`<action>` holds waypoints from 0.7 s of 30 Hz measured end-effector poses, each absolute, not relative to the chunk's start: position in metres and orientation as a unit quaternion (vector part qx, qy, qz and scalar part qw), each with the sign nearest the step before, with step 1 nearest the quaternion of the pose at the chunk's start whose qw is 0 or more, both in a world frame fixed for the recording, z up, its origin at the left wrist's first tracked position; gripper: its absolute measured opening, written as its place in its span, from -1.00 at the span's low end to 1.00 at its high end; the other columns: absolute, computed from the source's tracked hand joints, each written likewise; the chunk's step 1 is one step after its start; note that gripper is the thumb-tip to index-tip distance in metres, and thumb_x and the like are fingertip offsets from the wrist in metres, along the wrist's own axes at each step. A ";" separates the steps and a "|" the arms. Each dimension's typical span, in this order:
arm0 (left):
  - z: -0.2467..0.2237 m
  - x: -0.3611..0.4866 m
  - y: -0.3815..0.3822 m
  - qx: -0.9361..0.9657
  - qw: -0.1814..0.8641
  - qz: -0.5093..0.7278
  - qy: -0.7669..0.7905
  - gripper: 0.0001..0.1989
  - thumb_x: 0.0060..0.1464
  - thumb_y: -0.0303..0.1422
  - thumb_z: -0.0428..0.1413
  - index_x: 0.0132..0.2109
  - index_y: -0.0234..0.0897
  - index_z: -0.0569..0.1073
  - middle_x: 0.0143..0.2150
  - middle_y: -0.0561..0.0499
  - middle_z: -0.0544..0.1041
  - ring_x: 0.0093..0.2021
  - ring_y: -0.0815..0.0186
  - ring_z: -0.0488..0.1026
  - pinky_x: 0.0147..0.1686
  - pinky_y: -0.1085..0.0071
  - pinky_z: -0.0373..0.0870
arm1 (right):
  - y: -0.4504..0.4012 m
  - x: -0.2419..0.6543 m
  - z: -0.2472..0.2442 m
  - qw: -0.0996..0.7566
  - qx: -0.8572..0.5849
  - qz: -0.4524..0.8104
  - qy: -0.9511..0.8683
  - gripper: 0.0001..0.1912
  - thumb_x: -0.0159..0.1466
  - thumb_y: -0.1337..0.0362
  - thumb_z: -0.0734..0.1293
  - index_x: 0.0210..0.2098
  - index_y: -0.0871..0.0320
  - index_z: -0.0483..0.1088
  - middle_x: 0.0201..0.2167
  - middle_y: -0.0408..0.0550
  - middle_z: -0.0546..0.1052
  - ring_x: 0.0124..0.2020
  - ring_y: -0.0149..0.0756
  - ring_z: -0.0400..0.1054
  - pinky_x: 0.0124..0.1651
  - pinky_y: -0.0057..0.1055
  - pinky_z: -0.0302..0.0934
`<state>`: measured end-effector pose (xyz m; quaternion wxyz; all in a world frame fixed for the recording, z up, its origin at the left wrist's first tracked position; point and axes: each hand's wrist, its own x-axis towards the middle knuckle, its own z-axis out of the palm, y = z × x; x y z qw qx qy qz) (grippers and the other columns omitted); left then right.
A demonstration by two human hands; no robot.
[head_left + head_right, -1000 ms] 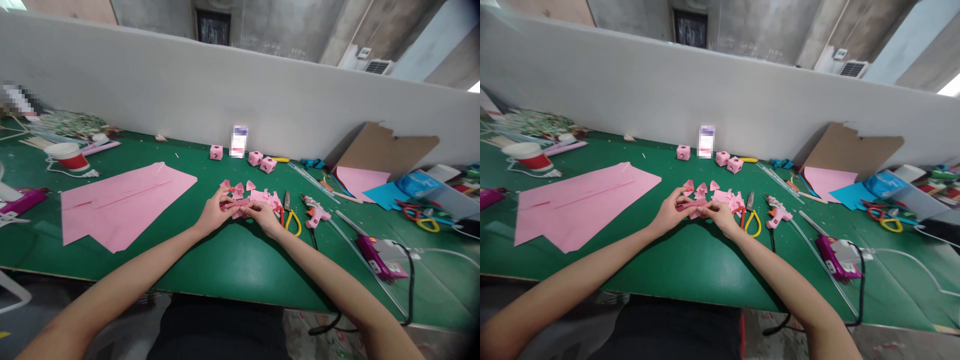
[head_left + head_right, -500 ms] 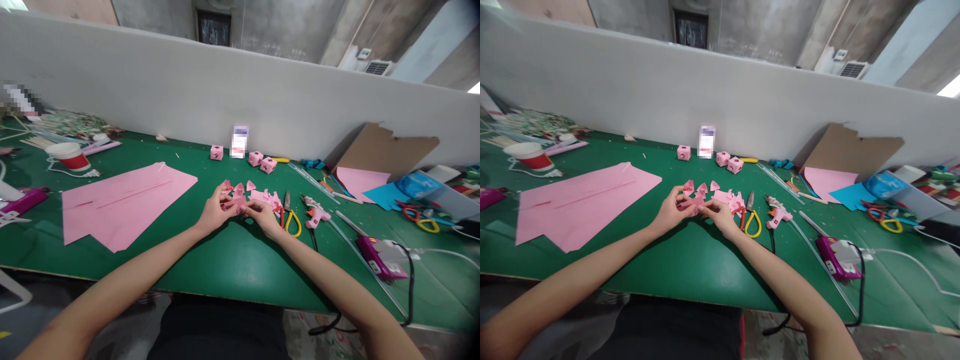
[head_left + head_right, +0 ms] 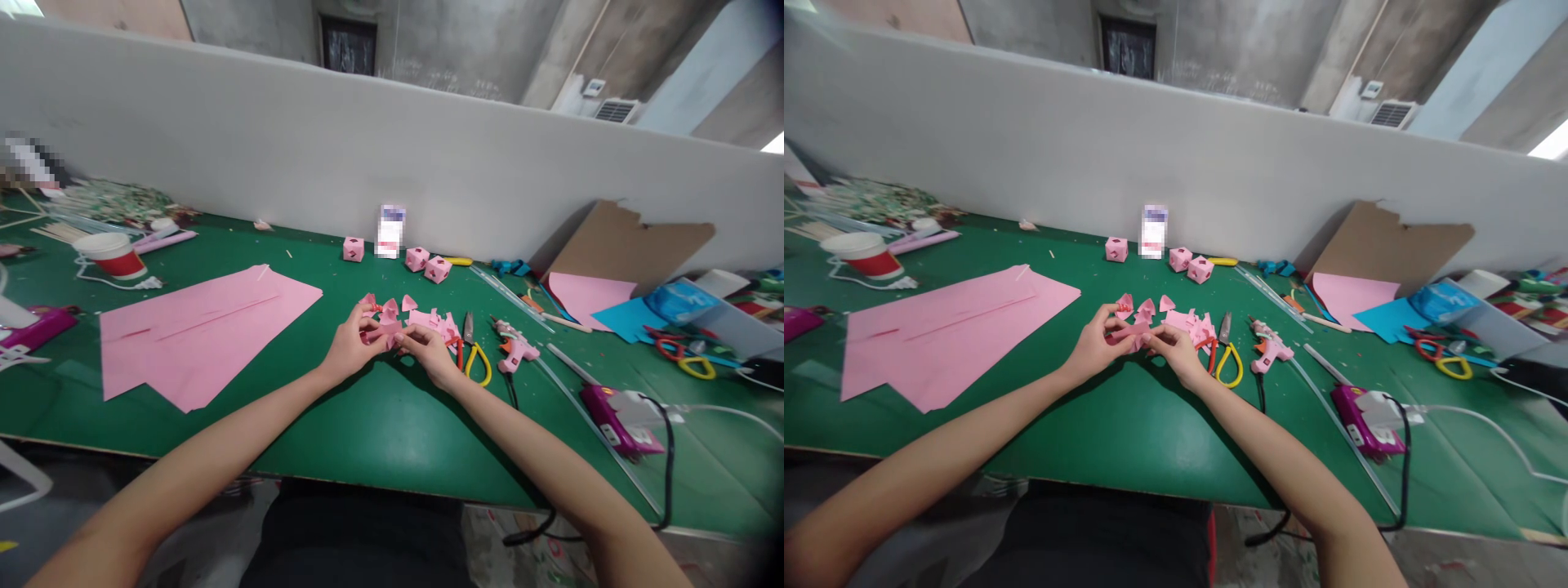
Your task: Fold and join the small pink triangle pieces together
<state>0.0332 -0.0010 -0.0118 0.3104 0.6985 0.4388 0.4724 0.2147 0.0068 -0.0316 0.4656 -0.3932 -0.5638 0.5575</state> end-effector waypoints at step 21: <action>-0.015 0.032 0.001 0.715 0.293 0.462 0.435 -0.55 -0.02 -0.38 0.13 0.04 -0.28 0.23 -0.36 0.08 0.52 -0.40 0.43 0.43 -0.29 0.46 0.35 | 0.005 0.214 -0.031 0.469 -0.407 0.537 -0.571 -0.63 0.05 -0.04 0.45 -0.51 0.15 0.39 -0.54 -0.16 0.44 -0.51 -0.42 0.32 -0.38 -0.44 0.27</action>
